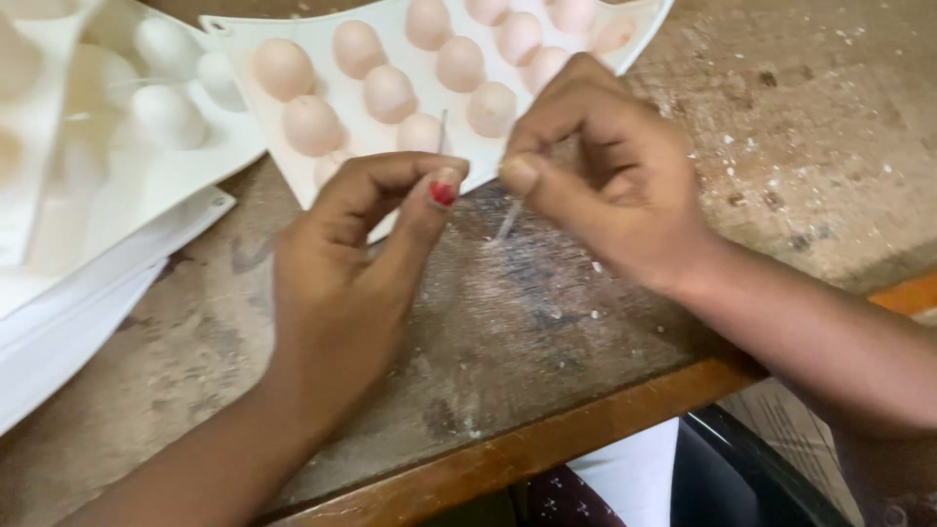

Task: The recorder uses a long needle to thread cotton wicks through the base of small, egg-shaped candle molds within a larger silicone tray.

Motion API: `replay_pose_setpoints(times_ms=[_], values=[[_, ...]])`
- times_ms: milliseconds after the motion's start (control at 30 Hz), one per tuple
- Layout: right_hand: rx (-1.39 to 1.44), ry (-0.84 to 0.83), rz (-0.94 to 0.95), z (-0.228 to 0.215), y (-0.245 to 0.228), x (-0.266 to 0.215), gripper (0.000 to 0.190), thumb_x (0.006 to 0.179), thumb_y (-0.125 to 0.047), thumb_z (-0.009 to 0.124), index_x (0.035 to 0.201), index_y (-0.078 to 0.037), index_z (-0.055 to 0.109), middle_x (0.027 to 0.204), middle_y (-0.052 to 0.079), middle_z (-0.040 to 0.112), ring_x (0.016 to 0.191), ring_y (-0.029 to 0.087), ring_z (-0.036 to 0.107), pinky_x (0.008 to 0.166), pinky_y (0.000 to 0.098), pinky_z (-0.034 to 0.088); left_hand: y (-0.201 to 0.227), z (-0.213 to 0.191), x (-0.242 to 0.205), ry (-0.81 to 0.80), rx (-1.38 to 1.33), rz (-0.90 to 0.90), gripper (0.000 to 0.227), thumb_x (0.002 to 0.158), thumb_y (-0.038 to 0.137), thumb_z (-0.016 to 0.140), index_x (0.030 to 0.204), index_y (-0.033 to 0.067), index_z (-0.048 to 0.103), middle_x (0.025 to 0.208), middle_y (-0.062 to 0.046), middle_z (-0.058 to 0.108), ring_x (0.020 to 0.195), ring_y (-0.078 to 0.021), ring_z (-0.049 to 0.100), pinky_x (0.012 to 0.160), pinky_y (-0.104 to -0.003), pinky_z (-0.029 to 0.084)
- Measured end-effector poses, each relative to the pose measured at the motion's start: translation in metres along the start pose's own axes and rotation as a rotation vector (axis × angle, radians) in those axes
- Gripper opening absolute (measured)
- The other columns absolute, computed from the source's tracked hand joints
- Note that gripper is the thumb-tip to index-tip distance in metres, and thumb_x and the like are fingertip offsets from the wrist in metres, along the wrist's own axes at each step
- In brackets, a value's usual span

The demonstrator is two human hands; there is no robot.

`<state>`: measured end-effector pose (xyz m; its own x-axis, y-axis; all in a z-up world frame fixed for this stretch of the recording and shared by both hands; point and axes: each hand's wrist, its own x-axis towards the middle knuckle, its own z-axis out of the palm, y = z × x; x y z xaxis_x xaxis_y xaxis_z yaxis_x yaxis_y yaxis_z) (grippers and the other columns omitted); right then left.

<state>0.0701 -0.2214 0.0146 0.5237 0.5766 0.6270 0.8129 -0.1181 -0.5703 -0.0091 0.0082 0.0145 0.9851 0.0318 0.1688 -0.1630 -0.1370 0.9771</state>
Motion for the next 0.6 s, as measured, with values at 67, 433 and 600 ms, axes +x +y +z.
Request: replay_pose_setpoints(times_ms=[67,433,600], values=[[0.014,0.047,0.012,-0.004,-0.003,0.005,0.014,0.11,-0.013,0.069,0.1,-0.005,0.063,0.094,0.004,0.063,0.08,0.009,0.057,0.068,0.0212,0.047,0.001,0.001,0.0,-0.013,-0.06,0.055,0.017,0.103,0.016,0.065,0.112,0.0045,0.073,0.098,-0.007,0.078,0.081,-0.0111,0.068,0.071,-0.024,0.058],[-0.122,0.136,0.052,-0.003,-0.008,0.004,0.012,0.104,-0.004,0.069,0.094,-0.002,0.063,0.091,0.006,0.064,0.076,0.011,0.056,0.069,0.0221,0.047,-0.001,0.008,0.002,-0.164,-0.271,0.028,0.032,0.097,0.011,0.067,0.127,0.0005,0.065,0.116,-0.011,0.076,0.106,-0.0121,0.073,0.094,-0.026,0.064],[-0.158,0.12,0.028,-0.004,-0.007,0.001,0.01,0.097,0.0,0.07,0.093,-0.003,0.062,0.089,0.008,0.064,0.079,0.012,0.059,0.072,0.0237,0.048,-0.002,0.008,0.002,-0.203,-0.298,0.005,0.033,0.099,0.015,0.066,0.126,-0.0023,0.064,0.112,-0.012,0.074,0.102,-0.0129,0.073,0.089,-0.026,0.063]])
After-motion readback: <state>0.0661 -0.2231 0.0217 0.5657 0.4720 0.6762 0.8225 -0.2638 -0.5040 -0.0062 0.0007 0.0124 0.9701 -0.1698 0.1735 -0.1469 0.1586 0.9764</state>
